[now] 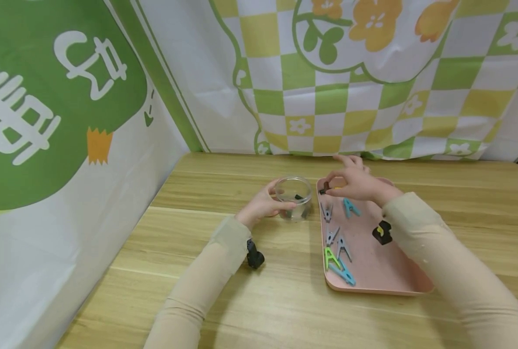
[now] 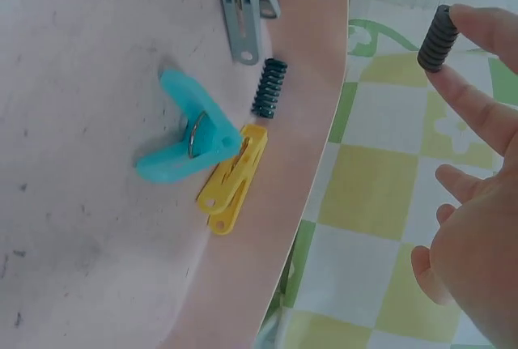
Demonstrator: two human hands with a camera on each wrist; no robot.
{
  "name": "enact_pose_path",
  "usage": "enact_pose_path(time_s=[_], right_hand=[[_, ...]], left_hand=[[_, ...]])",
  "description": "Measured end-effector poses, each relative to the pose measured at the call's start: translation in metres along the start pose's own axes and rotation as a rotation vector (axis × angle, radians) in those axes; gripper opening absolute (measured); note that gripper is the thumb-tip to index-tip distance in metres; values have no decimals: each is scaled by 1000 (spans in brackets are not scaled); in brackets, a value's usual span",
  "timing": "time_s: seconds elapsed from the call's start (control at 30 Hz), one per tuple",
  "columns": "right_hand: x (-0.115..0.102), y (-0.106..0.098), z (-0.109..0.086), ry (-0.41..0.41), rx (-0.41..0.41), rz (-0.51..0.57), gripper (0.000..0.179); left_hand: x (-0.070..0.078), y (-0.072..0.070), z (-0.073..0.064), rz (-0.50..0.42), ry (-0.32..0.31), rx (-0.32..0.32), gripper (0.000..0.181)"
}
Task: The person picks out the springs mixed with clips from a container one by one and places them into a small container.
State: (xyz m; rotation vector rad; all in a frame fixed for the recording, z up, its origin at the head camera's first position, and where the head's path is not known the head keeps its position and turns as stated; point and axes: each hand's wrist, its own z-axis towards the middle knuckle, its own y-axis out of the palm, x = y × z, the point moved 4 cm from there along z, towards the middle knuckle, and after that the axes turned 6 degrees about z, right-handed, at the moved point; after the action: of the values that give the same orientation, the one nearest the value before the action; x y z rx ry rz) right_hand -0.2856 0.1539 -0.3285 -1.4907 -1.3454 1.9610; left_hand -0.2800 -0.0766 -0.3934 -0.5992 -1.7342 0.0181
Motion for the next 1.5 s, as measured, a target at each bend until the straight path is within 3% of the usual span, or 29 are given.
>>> enact_pose_path(time_s=[1.5], right_hand=[[-39, 19, 19, -94, 31, -8, 27]], left_hand=[[2, 0, -3, -11, -8, -26, 85]])
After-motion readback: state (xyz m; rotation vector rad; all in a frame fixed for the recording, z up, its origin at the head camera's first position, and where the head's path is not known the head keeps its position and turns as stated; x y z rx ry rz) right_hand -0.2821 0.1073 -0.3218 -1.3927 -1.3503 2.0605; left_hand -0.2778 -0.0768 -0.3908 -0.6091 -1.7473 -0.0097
